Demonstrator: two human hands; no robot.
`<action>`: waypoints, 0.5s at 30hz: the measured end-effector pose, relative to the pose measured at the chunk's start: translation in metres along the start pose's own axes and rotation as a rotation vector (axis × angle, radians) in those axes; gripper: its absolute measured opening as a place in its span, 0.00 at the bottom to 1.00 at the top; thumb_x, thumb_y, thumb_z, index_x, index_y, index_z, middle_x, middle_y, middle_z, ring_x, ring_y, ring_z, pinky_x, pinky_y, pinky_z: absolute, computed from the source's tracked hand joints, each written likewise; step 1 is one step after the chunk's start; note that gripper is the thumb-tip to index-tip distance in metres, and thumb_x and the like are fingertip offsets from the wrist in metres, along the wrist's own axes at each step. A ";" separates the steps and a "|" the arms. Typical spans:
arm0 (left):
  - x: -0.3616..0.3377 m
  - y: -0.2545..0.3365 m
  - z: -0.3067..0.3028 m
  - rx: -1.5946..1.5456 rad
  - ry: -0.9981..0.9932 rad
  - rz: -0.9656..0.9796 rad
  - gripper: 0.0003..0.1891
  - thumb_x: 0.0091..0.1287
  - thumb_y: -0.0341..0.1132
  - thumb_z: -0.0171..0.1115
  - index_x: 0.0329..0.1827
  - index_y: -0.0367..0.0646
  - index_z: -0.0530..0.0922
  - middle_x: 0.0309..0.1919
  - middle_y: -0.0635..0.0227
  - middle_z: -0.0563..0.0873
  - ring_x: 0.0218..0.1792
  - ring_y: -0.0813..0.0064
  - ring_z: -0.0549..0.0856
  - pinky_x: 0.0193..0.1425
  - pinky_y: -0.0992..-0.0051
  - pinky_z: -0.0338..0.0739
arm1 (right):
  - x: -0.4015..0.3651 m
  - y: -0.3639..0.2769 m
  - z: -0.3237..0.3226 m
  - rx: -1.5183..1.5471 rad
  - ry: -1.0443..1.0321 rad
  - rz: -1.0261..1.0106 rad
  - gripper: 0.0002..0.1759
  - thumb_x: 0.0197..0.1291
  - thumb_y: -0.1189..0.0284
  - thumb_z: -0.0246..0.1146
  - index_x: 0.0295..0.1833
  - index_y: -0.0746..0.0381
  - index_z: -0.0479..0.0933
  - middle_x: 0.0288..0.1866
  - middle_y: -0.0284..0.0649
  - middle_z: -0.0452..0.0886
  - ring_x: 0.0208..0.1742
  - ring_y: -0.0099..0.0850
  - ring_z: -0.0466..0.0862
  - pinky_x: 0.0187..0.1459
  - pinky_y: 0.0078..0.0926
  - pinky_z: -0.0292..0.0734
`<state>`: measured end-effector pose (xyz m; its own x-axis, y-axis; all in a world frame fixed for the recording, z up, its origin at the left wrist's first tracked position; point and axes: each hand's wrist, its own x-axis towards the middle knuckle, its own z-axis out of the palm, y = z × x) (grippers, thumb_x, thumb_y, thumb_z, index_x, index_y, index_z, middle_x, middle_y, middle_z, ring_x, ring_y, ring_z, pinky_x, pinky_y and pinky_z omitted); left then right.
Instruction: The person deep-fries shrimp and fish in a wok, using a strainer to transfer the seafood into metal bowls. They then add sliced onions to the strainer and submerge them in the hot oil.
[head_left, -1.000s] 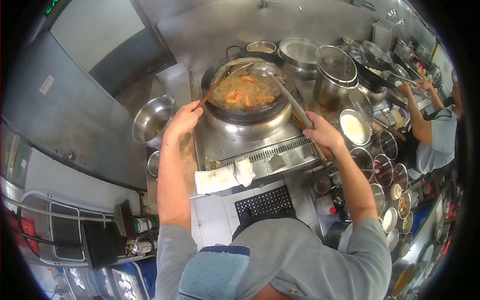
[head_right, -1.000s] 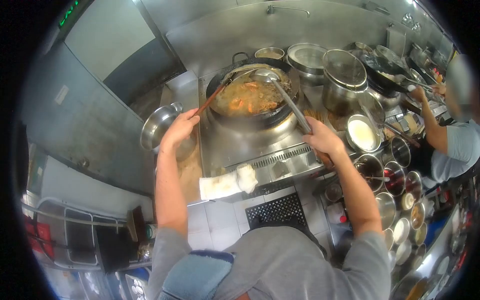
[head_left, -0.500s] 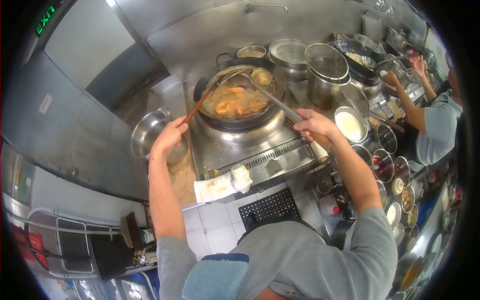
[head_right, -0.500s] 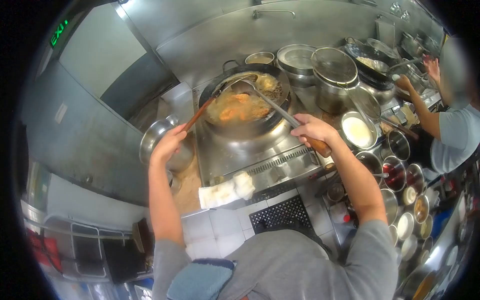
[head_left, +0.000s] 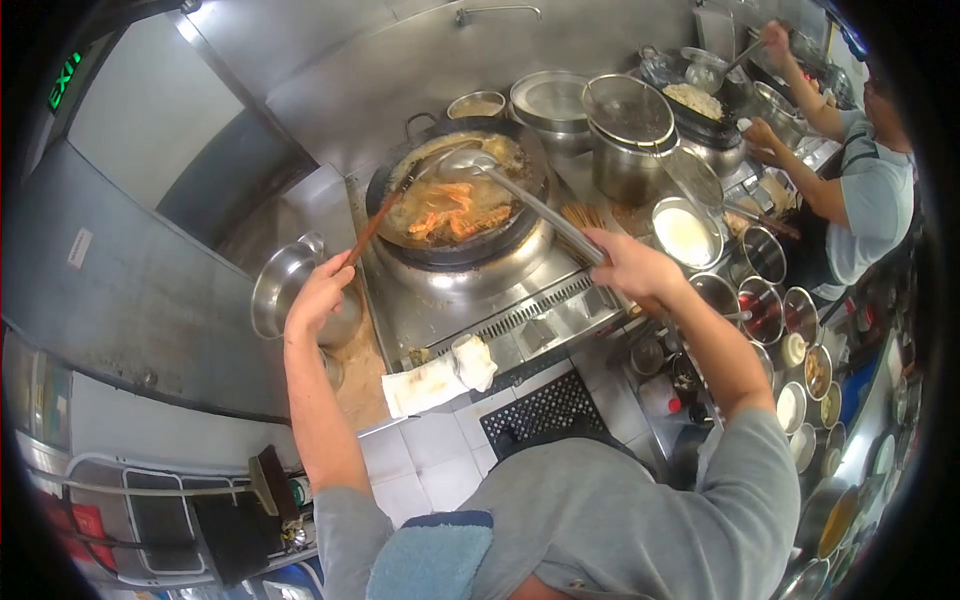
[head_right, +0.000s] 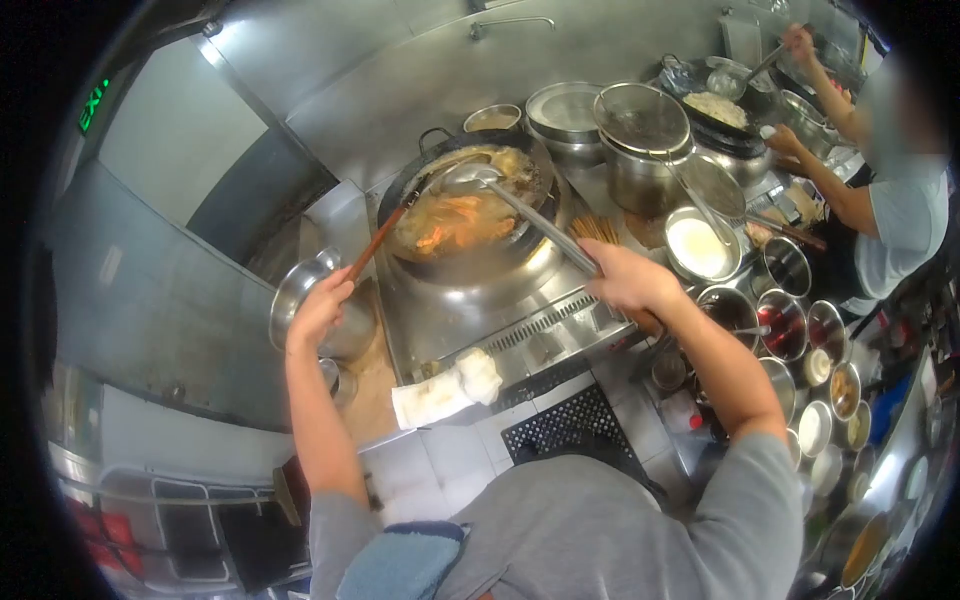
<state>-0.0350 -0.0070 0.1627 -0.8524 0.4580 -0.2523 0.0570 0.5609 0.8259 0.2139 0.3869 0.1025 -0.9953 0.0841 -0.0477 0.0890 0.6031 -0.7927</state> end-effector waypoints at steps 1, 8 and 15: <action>0.001 -0.003 -0.001 -0.003 -0.011 0.005 0.25 0.72 0.38 0.53 0.71 0.45 0.68 0.35 0.78 0.74 0.23 0.86 0.66 0.24 0.81 0.63 | -0.012 0.000 0.002 -0.177 0.077 -0.041 0.35 0.56 0.72 0.61 0.70 0.63 0.61 0.26 0.43 0.79 0.24 0.33 0.80 0.29 0.31 0.73; 0.002 -0.014 0.003 0.047 -0.011 0.033 0.26 0.71 0.39 0.54 0.72 0.45 0.67 0.38 0.76 0.77 0.25 0.85 0.67 0.24 0.80 0.64 | -0.045 -0.064 -0.017 -0.110 -0.085 0.238 0.37 0.53 0.72 0.63 0.70 0.62 0.61 0.37 0.55 0.82 0.38 0.50 0.83 0.42 0.40 0.77; 0.005 -0.009 -0.001 -0.041 0.001 0.042 0.26 0.72 0.38 0.53 0.72 0.42 0.66 0.34 0.77 0.75 0.25 0.85 0.67 0.24 0.80 0.64 | 0.006 -0.017 0.036 -0.222 0.168 0.088 0.38 0.53 0.73 0.62 0.70 0.67 0.59 0.43 0.58 0.82 0.46 0.52 0.83 0.48 0.42 0.76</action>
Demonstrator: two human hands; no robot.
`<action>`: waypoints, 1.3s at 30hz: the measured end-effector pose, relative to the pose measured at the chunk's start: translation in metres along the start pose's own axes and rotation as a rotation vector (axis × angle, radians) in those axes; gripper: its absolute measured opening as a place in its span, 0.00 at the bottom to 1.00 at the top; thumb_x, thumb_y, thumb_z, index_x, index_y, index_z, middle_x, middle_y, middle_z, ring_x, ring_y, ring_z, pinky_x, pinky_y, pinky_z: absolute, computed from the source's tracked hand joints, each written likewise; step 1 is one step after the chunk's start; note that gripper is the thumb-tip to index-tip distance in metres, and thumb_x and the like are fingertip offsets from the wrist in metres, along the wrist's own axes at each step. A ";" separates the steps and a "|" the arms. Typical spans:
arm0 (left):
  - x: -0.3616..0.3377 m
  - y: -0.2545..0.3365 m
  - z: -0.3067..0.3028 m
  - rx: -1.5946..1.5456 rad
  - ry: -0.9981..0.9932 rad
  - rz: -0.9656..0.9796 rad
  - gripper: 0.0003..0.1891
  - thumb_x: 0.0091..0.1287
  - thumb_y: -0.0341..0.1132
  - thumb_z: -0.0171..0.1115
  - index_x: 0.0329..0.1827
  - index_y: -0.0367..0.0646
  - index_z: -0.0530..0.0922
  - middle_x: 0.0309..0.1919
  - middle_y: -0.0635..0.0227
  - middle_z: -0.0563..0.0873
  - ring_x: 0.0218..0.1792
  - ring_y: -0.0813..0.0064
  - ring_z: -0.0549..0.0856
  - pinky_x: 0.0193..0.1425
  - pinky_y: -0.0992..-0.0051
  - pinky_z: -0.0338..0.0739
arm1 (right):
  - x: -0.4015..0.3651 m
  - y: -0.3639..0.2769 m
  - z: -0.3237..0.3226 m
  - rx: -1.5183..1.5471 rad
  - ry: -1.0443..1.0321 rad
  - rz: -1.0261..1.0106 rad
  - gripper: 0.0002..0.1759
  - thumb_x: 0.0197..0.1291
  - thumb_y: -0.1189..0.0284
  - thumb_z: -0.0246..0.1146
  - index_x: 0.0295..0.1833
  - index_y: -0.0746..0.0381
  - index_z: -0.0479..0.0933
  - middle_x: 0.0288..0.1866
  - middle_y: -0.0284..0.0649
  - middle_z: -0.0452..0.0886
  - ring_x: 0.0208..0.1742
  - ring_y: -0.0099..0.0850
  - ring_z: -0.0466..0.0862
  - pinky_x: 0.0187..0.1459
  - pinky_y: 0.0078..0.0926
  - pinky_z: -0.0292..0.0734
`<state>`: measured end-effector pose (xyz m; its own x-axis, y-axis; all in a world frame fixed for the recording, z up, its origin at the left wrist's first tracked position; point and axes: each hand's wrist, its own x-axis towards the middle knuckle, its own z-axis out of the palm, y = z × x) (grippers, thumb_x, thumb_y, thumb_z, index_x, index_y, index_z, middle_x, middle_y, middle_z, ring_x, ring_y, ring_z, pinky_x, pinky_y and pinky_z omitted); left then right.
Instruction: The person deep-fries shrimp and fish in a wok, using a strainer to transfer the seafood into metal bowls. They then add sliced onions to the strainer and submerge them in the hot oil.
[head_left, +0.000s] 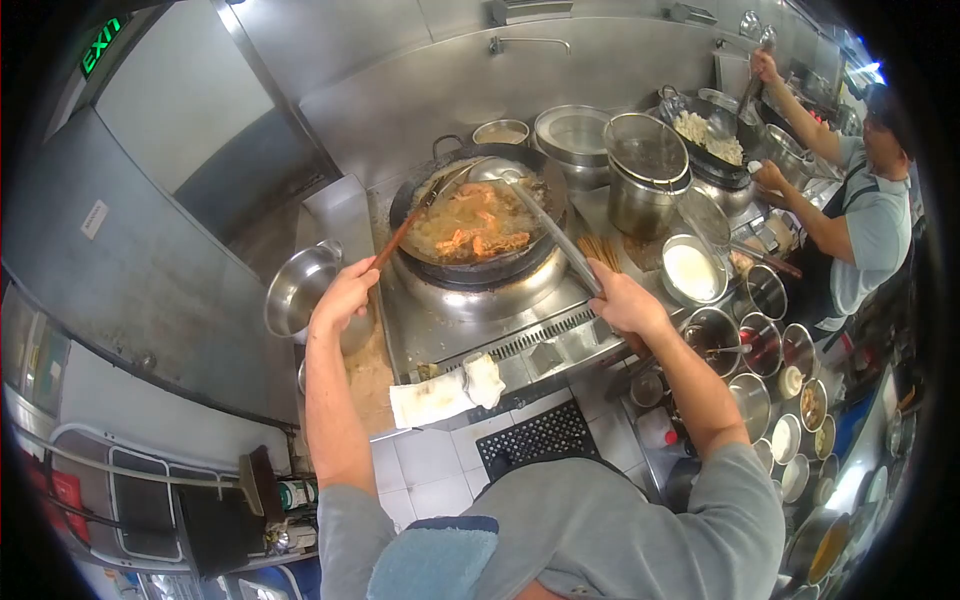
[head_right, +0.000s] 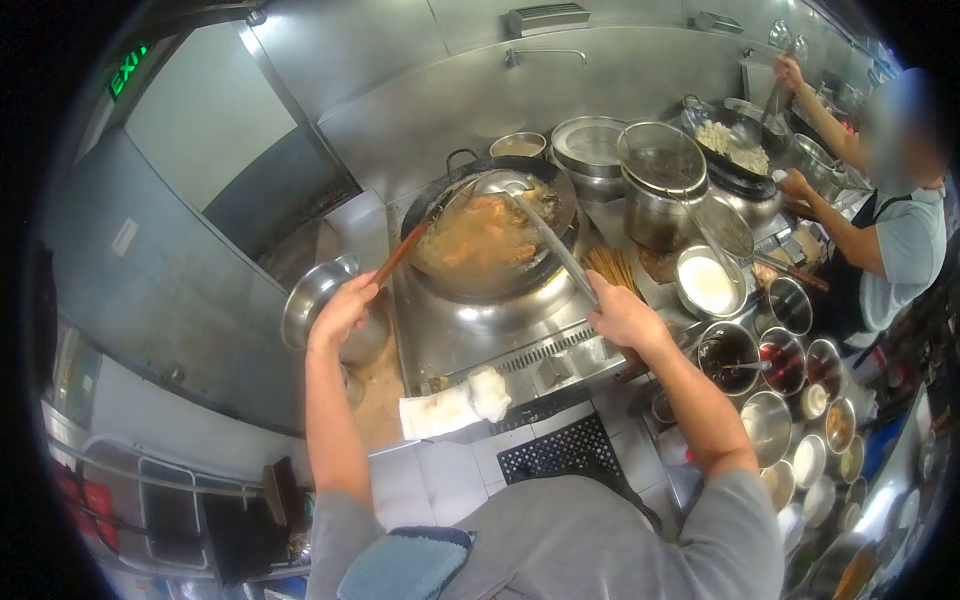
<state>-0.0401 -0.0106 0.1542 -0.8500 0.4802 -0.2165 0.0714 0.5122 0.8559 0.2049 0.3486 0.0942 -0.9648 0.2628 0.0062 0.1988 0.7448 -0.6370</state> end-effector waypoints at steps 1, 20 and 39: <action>0.002 0.000 -0.003 -0.009 -0.007 -0.005 0.26 0.72 0.38 0.52 0.72 0.42 0.66 0.34 0.77 0.74 0.24 0.85 0.67 0.23 0.80 0.64 | -0.004 -0.002 -0.004 0.052 -0.030 0.019 0.38 0.53 0.73 0.62 0.70 0.67 0.59 0.42 0.58 0.82 0.46 0.52 0.83 0.48 0.41 0.76; 0.002 -0.026 0.014 0.295 0.046 0.102 0.26 0.69 0.40 0.54 0.70 0.43 0.68 0.49 0.54 0.83 0.49 0.66 0.82 0.51 0.70 0.75 | -0.082 -0.039 -0.075 -0.114 -0.153 0.049 0.38 0.52 0.70 0.64 0.70 0.64 0.61 0.36 0.54 0.84 0.38 0.48 0.85 0.44 0.39 0.77; -0.011 -0.002 0.031 0.202 0.040 0.018 0.25 0.70 0.41 0.54 0.70 0.44 0.69 0.63 0.52 0.77 0.64 0.62 0.76 0.65 0.72 0.67 | -0.018 -0.010 -0.013 -0.134 -0.123 0.011 0.36 0.55 0.71 0.60 0.70 0.65 0.58 0.39 0.59 0.82 0.44 0.54 0.83 0.47 0.46 0.77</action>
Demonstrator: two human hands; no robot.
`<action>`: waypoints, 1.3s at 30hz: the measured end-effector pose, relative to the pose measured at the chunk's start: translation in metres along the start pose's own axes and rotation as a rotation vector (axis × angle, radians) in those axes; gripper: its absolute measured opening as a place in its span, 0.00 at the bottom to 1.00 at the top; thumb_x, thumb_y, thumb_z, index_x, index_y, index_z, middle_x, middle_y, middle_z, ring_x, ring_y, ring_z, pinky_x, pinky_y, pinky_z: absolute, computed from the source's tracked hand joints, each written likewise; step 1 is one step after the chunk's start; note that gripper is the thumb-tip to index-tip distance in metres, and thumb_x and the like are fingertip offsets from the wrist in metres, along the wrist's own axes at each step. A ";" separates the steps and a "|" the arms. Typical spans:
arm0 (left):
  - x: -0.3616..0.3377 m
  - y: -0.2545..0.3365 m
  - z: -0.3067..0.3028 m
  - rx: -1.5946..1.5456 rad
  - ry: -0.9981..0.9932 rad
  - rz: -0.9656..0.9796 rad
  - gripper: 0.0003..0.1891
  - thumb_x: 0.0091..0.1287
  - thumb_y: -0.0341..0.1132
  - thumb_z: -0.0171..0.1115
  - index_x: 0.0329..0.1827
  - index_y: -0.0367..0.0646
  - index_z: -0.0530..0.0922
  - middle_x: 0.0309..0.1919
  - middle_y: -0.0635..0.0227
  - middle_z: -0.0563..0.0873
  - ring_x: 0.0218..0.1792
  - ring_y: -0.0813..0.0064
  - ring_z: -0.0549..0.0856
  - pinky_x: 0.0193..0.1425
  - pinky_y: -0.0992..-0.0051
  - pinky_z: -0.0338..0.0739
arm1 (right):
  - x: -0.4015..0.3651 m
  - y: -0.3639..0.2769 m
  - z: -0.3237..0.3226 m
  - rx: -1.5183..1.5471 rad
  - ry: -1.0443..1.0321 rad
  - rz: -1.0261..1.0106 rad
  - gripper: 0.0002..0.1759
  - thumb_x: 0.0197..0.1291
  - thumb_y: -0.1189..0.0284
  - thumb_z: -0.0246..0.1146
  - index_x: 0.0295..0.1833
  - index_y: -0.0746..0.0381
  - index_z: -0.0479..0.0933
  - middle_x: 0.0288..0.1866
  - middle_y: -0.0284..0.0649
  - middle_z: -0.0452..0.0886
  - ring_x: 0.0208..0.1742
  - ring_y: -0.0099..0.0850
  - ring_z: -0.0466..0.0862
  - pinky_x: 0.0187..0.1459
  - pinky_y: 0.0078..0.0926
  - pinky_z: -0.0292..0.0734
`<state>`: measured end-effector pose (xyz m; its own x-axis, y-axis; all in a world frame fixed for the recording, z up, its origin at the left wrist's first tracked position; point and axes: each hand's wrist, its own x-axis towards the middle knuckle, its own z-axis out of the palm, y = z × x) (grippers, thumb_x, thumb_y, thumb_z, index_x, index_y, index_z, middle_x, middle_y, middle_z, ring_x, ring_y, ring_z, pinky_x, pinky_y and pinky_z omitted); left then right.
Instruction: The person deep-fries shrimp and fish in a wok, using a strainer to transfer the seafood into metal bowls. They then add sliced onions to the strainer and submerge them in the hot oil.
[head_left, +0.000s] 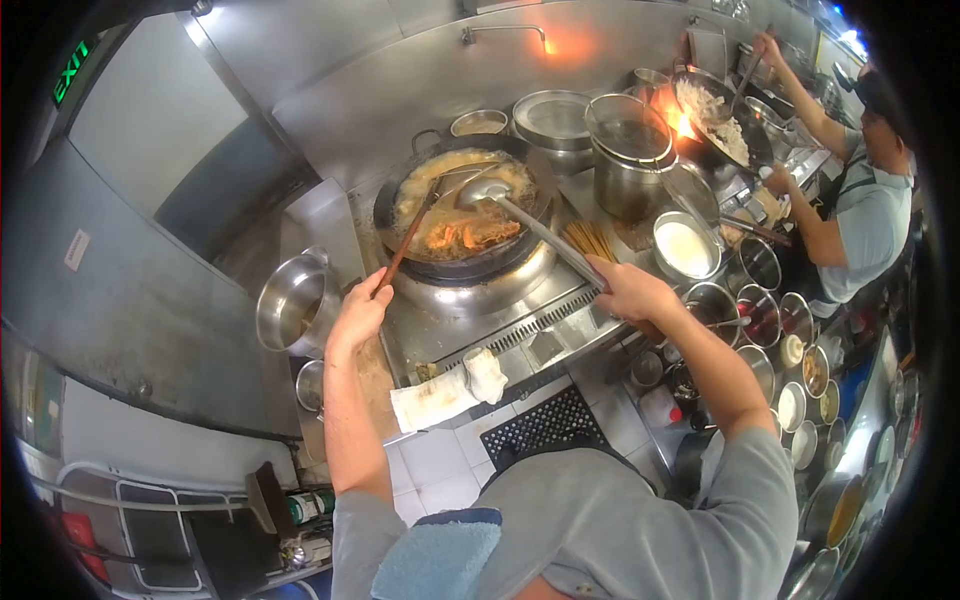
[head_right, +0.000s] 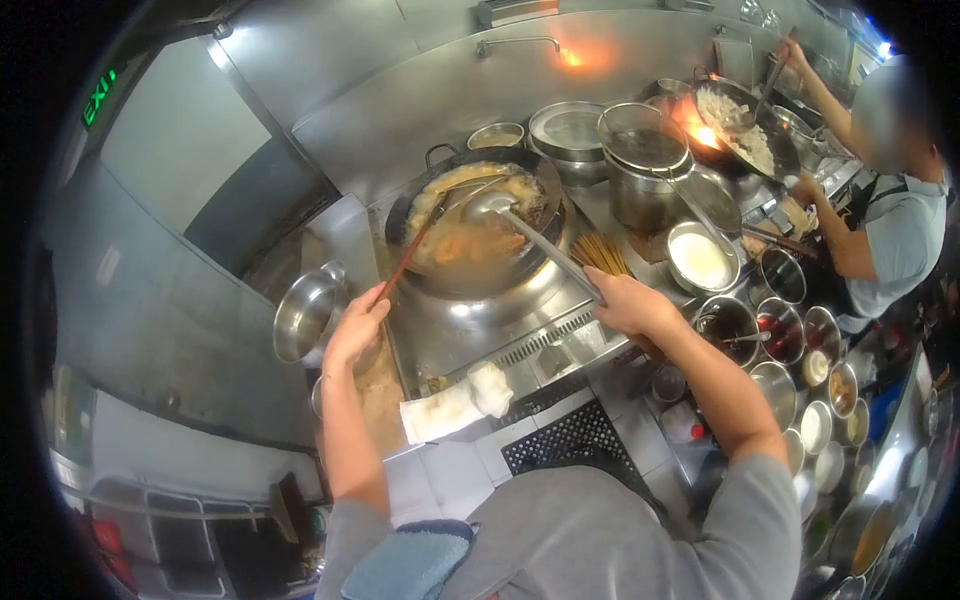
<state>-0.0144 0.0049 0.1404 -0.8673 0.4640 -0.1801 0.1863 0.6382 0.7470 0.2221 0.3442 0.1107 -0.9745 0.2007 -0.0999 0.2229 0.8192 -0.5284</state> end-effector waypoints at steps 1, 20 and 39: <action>0.004 -0.004 0.002 0.023 0.012 0.031 0.25 0.71 0.41 0.54 0.70 0.44 0.69 0.62 0.53 0.78 0.62 0.63 0.77 0.64 0.72 0.69 | 0.000 -0.001 -0.001 -0.035 0.011 0.027 0.36 0.55 0.71 0.61 0.70 0.65 0.59 0.40 0.59 0.82 0.43 0.54 0.83 0.47 0.45 0.78; -0.025 -0.012 0.069 0.137 0.195 0.145 0.25 0.67 0.39 0.57 0.67 0.44 0.72 0.59 0.48 0.79 0.60 0.55 0.79 0.64 0.69 0.70 | -0.099 0.044 -0.059 0.345 -0.065 0.095 0.40 0.52 0.76 0.66 0.72 0.65 0.59 0.37 0.49 0.81 0.30 0.36 0.82 0.35 0.32 0.77; -0.037 -0.034 0.091 0.038 0.300 0.316 0.22 0.66 0.33 0.57 0.64 0.43 0.74 0.62 0.47 0.75 0.60 0.48 0.77 0.64 0.63 0.72 | -0.002 0.042 -0.031 0.876 0.022 0.054 0.33 0.55 0.79 0.60 0.68 0.69 0.62 0.23 0.35 0.73 0.18 0.23 0.73 0.17 0.23 0.70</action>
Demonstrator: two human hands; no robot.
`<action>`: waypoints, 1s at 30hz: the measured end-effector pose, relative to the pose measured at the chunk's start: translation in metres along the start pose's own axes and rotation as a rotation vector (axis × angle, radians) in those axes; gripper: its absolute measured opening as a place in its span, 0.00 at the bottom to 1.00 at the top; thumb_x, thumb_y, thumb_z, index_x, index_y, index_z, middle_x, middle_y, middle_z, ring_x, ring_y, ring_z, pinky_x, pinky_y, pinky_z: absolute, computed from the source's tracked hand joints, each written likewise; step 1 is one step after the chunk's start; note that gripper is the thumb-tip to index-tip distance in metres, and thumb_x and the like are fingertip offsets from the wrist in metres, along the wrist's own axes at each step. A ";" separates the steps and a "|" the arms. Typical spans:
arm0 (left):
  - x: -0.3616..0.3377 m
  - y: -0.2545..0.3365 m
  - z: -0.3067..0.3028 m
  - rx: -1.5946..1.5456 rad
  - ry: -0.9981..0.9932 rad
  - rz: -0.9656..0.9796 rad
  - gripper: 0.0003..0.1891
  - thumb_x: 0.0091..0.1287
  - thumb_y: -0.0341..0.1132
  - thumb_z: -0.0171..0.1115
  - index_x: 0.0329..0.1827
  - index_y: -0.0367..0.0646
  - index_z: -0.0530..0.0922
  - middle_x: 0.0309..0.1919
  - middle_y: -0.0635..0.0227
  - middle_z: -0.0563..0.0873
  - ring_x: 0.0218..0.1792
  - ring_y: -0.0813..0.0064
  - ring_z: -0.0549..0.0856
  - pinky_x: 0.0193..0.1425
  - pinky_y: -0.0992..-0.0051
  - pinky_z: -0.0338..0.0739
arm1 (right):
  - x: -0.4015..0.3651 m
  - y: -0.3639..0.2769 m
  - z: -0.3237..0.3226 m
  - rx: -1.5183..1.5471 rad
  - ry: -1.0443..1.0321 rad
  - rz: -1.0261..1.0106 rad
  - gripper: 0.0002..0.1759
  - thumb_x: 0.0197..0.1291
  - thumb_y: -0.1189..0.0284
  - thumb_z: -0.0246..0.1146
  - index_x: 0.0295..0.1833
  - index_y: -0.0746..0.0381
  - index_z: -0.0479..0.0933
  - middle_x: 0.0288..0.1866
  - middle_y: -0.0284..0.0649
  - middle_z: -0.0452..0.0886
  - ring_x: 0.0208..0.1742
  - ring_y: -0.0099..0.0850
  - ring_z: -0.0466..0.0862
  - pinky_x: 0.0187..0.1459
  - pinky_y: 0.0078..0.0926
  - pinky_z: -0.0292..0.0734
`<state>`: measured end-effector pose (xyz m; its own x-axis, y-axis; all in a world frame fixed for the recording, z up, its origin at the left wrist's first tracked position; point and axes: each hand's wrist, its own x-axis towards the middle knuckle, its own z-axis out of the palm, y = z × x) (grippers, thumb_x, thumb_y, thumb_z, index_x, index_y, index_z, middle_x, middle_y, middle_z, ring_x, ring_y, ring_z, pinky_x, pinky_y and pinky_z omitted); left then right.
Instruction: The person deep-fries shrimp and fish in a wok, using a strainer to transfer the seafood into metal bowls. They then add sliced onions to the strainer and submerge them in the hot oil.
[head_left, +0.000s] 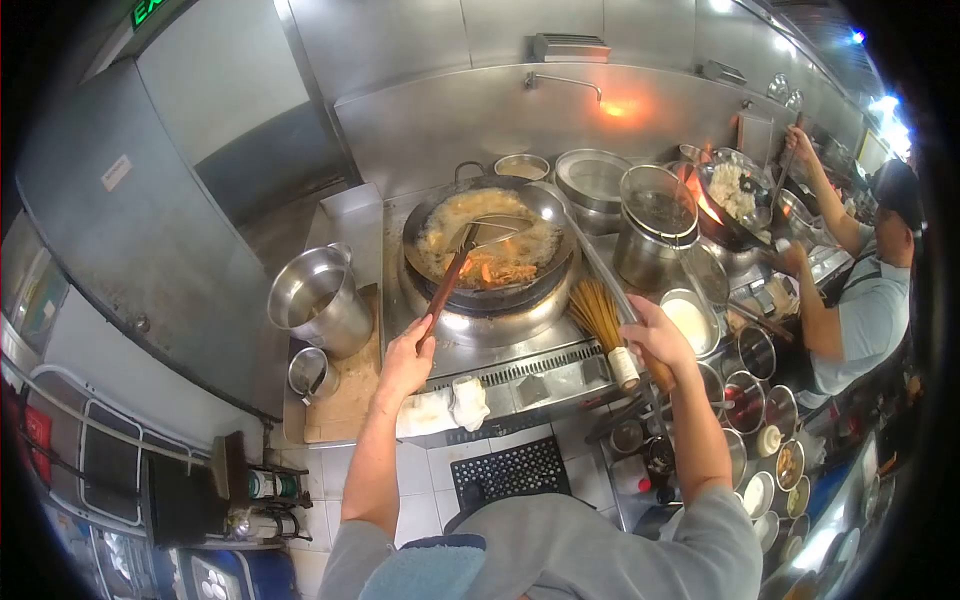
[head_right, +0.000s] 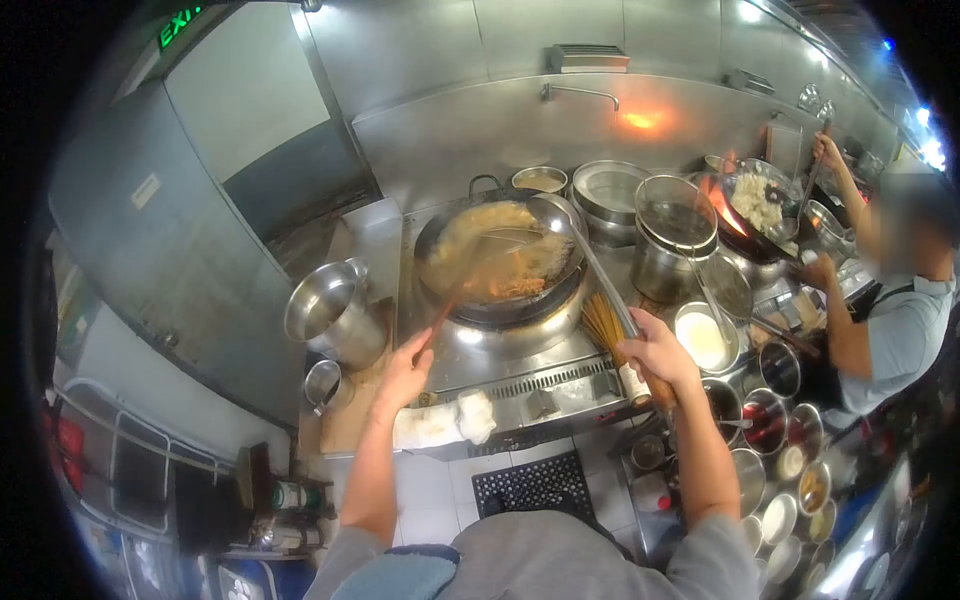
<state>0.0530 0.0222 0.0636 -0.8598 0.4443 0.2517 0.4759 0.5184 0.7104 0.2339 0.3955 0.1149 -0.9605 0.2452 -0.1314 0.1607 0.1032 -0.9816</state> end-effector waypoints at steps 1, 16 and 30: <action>0.000 -0.002 -0.002 0.018 -0.001 0.018 0.22 0.66 0.33 0.57 0.64 0.43 0.74 0.62 0.47 0.75 0.59 0.48 0.77 0.64 0.62 0.72 | 0.006 -0.008 0.010 0.010 -0.011 0.002 0.32 0.55 0.79 0.60 0.67 0.69 0.63 0.22 0.35 0.73 0.18 0.23 0.73 0.17 0.24 0.70; 0.000 0.007 0.023 0.006 0.011 0.008 0.20 0.66 0.32 0.56 0.62 0.39 0.75 0.63 0.49 0.75 0.60 0.48 0.76 0.63 0.64 0.72 | 0.084 0.002 0.061 -0.164 0.177 -0.081 0.38 0.54 0.78 0.61 0.71 0.71 0.56 0.19 0.37 0.73 0.17 0.26 0.74 0.18 0.26 0.69; -0.011 -0.002 0.039 0.174 -0.057 0.071 0.24 0.64 0.32 0.55 0.66 0.46 0.73 0.65 0.46 0.72 0.53 0.46 0.81 0.59 0.58 0.77 | 0.051 -0.001 0.073 -0.079 0.150 -0.005 0.35 0.56 0.77 0.62 0.69 0.71 0.59 0.21 0.35 0.73 0.18 0.24 0.73 0.17 0.25 0.70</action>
<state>0.0689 0.0443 0.0336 -0.8131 0.5226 0.2564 0.5644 0.6001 0.5668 0.1677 0.3379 0.0994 -0.9174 0.3854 -0.0988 0.1794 0.1790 -0.9674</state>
